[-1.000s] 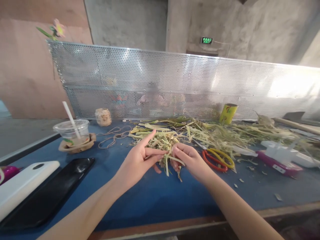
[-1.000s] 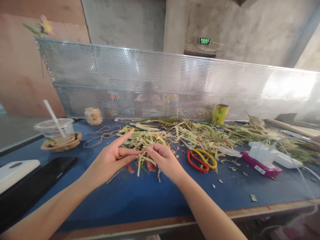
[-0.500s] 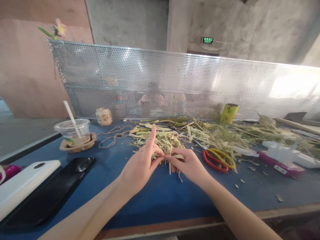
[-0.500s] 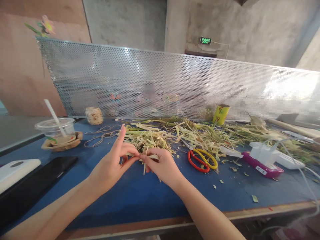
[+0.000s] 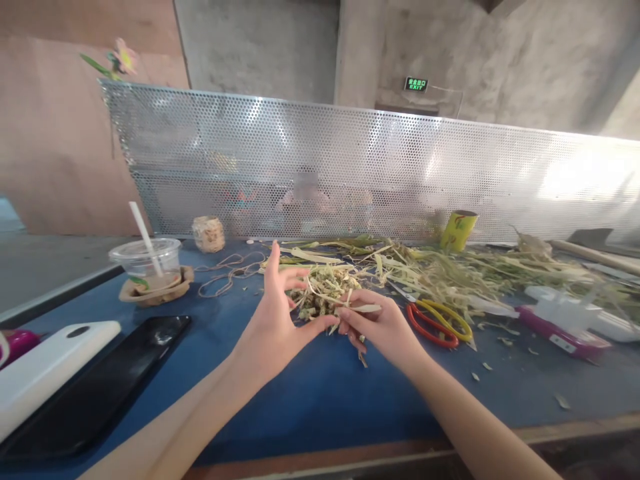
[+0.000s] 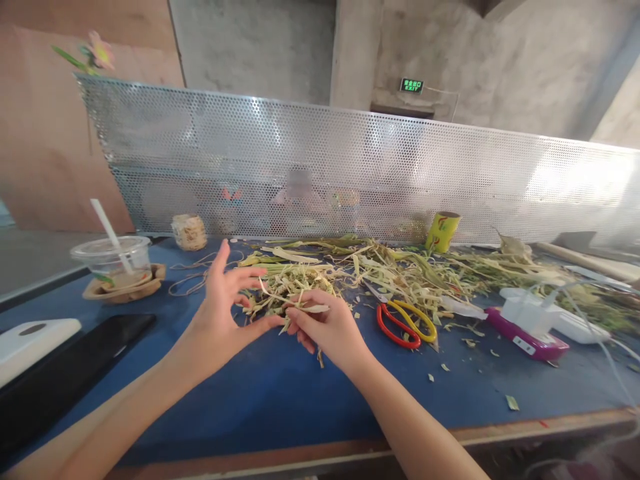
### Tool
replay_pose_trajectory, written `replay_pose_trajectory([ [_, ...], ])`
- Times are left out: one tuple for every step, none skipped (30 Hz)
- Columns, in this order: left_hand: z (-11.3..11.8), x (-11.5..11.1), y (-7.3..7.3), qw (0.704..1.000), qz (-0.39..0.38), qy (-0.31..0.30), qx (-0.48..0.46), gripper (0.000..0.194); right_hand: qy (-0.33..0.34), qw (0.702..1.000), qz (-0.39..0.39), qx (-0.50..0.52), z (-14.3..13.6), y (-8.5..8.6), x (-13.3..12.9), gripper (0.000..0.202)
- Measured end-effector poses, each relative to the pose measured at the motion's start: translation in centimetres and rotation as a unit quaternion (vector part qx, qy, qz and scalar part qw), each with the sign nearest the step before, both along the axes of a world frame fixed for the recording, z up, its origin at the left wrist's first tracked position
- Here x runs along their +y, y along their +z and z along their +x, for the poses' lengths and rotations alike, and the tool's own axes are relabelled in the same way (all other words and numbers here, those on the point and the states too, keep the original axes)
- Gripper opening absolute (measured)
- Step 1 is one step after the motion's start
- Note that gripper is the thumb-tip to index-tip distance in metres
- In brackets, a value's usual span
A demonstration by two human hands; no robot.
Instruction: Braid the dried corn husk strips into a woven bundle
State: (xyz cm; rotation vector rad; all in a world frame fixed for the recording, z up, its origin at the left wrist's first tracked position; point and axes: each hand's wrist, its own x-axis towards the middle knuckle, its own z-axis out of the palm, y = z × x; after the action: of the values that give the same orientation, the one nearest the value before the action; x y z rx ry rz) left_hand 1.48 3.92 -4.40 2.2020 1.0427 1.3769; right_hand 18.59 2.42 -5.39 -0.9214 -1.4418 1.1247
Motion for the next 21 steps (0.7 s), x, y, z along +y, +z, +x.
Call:
replay_pose_trajectory([
  [0.1,-0.1,0.0,0.996,-0.085,-0.028,-0.002,0.112,-0.001,1.0,0.005,0.0,0.0,-0.1,0.0,0.024],
  [0.2,-0.2,0.0,0.984,-0.167,-0.062,0.0,0.113,-0.001,1.0,0.007,-0.006,0.0,-0.1,0.0,0.024],
  [0.3,-0.3,0.0,0.968,-0.232,-0.094,0.001,0.111,-0.002,1.0,0.007,-0.016,-0.1,-0.2,0.0,0.023],
  [0.4,-0.4,0.0,0.954,-0.276,-0.117,-0.003,0.109,-0.005,1.0,0.005,-0.026,-0.1,-0.2,0.0,0.023],
  [0.5,-0.5,0.1,0.946,-0.297,-0.13,-0.013,0.109,-0.01,0.999,0.004,-0.038,-0.1,-0.2,-0.1,0.022],
  [0.6,-0.6,0.1,0.942,-0.305,-0.135,-0.027,0.11,-0.017,0.999,0.005,-0.05,0.0,-0.2,-0.1,0.022],
  [0.7,-0.6,0.1,0.941,-0.307,-0.136,-0.039,0.11,-0.024,0.998,0.007,-0.062,0.0,-0.1,-0.1,0.021],
  [0.7,-0.7,0.2,0.941,-0.308,-0.135,-0.048,0.109,-0.029,0.997,0.01,-0.071,0.1,0.0,-0.1,0.021],
  [0.6,-0.7,0.3,0.94,-0.31,-0.133,-0.05,0.108,-0.029,0.997,0.009,-0.076,0.2,0.0,-0.2,0.021],
  [0.5,-0.7,0.3,0.94,-0.31,-0.131,-0.048,0.107,-0.023,0.997,0.005,-0.077,0.3,0.2,-0.2,0.022],
  [0.3,-0.7,0.4,0.941,-0.309,-0.128,-0.044,0.106,-0.013,0.997,-0.001,-0.071,0.4,0.3,-0.2,0.023],
  [0.2,-0.7,0.6,0.943,-0.307,-0.126,-0.039,0.105,-0.002,0.998,-0.011,-0.06,0.4,0.3,-0.2,0.024],
  [0.0,-0.7,0.7,0.943,-0.305,-0.125,-0.035,0.104,0.01,0.999,-0.021,-0.048,0.4,0.4,-0.2,0.025],
  [-0.1,-0.7,0.9,0.943,-0.305,-0.126,-0.031,0.103,0.018,0.999,-0.028,-0.038,0.5,0.4,-0.2,0.027],
  [-0.2,-0.7,1.0,0.942,-0.308,-0.128,-0.029,0.102,0.022,0.999,-0.033,-0.031,0.5,0.5,-0.2,0.028],
  [-0.3,-0.7,1.2,0.941,-0.312,-0.129,-0.027,0.101,0.025,0.999,-0.039,-0.025,0.5,0.5,-0.1,0.029],
  [-0.4,-0.7,1.4,0.939,-0.317,-0.13,-0.025,0.099,0.029,0.998,-0.045,-0.02,0.6,0.4,-0.1,0.029],
  [-0.5,-0.8,1.5,0.938,-0.32,-0.129,-0.022,0.099,0.031,0.998,-0.051,-0.016,0.6,0.4,0.0,0.029],
  [-0.6,-0.8,1.6,0.938,-0.322,-0.128,-0.018,0.098,0.037,0.998,-0.056,-0.013,0.7,0.3,0.1,0.028],
  [-0.7,-0.8,1.7,0.937,-0.324,-0.128,-0.011,0.097,0.048,0.997,-0.057,-0.011,0.8,0.2,0.2,0.028],
  [-0.8,-0.7,1.7,0.937,-0.324,-0.13,-0.002,0.095,0.061,0.997,-0.056,-0.008,0.9,0.2,0.3,0.028],
])
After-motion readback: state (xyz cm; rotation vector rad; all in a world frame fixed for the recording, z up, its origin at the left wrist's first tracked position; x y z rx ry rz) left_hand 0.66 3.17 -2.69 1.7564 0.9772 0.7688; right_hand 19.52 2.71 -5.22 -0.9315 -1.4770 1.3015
